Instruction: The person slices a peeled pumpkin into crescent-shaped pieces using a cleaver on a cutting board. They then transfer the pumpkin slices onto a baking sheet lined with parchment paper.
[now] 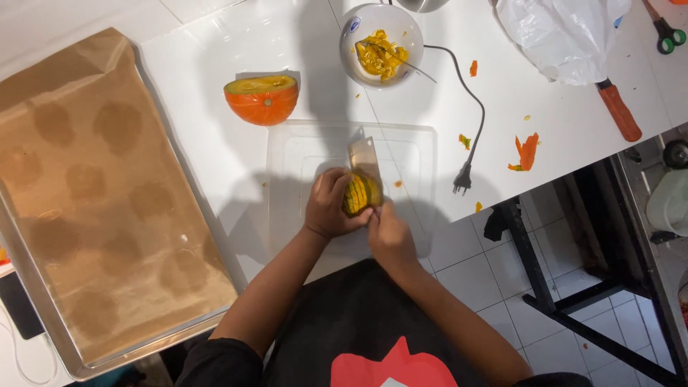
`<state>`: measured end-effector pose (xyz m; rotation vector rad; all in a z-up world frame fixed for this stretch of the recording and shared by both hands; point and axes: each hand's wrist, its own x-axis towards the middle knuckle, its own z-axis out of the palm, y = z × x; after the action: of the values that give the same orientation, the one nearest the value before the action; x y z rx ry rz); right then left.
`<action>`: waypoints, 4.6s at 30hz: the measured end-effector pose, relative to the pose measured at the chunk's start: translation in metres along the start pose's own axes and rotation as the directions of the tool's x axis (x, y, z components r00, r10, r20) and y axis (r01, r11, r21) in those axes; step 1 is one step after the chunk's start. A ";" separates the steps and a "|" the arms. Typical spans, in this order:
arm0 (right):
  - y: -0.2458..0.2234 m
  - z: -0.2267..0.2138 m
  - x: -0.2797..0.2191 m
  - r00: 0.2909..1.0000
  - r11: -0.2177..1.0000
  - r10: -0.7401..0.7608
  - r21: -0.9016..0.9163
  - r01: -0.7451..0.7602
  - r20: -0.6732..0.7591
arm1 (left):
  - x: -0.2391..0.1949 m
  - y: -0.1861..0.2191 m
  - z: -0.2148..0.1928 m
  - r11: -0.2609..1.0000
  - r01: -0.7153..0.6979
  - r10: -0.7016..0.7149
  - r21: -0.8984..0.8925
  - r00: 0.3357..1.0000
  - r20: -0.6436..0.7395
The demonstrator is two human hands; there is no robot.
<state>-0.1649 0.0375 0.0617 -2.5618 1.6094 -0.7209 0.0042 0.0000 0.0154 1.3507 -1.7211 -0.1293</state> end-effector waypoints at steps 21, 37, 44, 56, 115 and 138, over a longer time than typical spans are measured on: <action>-0.027 -0.049 0.039 0.587 0.777 0.432 0.048 -0.627 0.685 | -0.001 -0.015 -0.023 0.989 0.042 -0.026 -0.138 0.993 0.115; 0.019 -0.108 0.041 0.700 0.288 0.515 0.670 -0.684 0.494 | -0.020 -0.069 -0.059 0.353 0.593 -0.732 -0.724 0.657 0.181; 0.083 -0.117 0.011 0.762 0.341 0.529 0.729 -0.594 0.374 | -0.017 -0.027 -0.120 -0.200 0.515 -0.816 -0.834 0.384 0.433; 0.037 -0.136 0.037 0.777 0.483 0.459 0.612 -0.626 0.432 | -0.048 -0.001 -0.104 -0.534 0.385 -0.452 -0.752 0.621 0.640; 0.049 -0.115 0.014 0.819 0.915 0.238 0.162 -0.369 0.522 | 0.002 0.042 -0.083 0.946 0.325 -0.324 0.007 0.946 -0.011; -0.013 -0.094 0.052 0.814 0.932 0.095 0.236 -0.275 0.574 | -0.042 0.001 -0.001 0.964 0.240 -0.224 0.112 0.965 -0.138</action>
<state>-0.1721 0.0188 0.1682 -2.0738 1.3867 -0.1552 0.0037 0.0351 -0.0084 1.6196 -1.4839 -0.0662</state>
